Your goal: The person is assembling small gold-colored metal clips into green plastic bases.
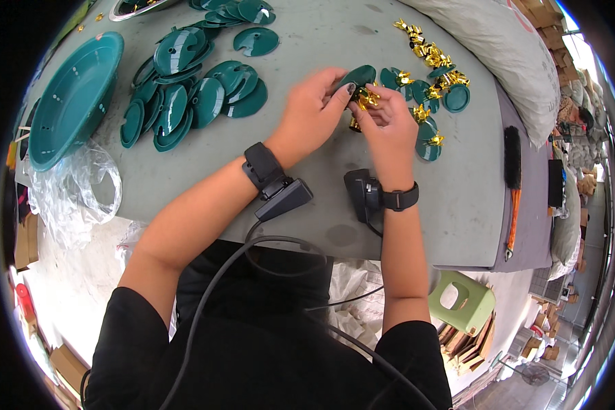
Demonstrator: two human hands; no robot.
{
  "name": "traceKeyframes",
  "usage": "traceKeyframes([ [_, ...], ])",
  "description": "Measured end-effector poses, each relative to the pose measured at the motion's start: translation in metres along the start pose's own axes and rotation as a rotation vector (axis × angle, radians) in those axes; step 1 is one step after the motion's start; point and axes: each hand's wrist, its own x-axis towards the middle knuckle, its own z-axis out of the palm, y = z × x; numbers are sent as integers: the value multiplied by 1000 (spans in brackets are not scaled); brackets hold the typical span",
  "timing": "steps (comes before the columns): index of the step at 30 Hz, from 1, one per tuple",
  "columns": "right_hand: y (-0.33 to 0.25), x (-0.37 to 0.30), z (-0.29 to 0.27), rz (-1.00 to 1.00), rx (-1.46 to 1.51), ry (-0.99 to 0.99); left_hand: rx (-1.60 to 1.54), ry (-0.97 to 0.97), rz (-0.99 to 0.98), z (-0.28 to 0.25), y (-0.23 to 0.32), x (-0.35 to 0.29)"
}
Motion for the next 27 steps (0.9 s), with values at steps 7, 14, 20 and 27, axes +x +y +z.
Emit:
traceKeyframes([
  [7, -2, -4, 0, 113, 57, 44, 296, -229, -3, -10, 26, -1],
  [14, 16, 15, -34, 179, 269, 344, -281, -246, -132, -13, 3, 15],
  [20, 27, 15, -36, 114, 154, 506, 313, -307, -111, -18, -9, 11],
  [27, 61, 31, -7, -158, -450, -71, 390, -328, -90, -18, -13, 12],
])
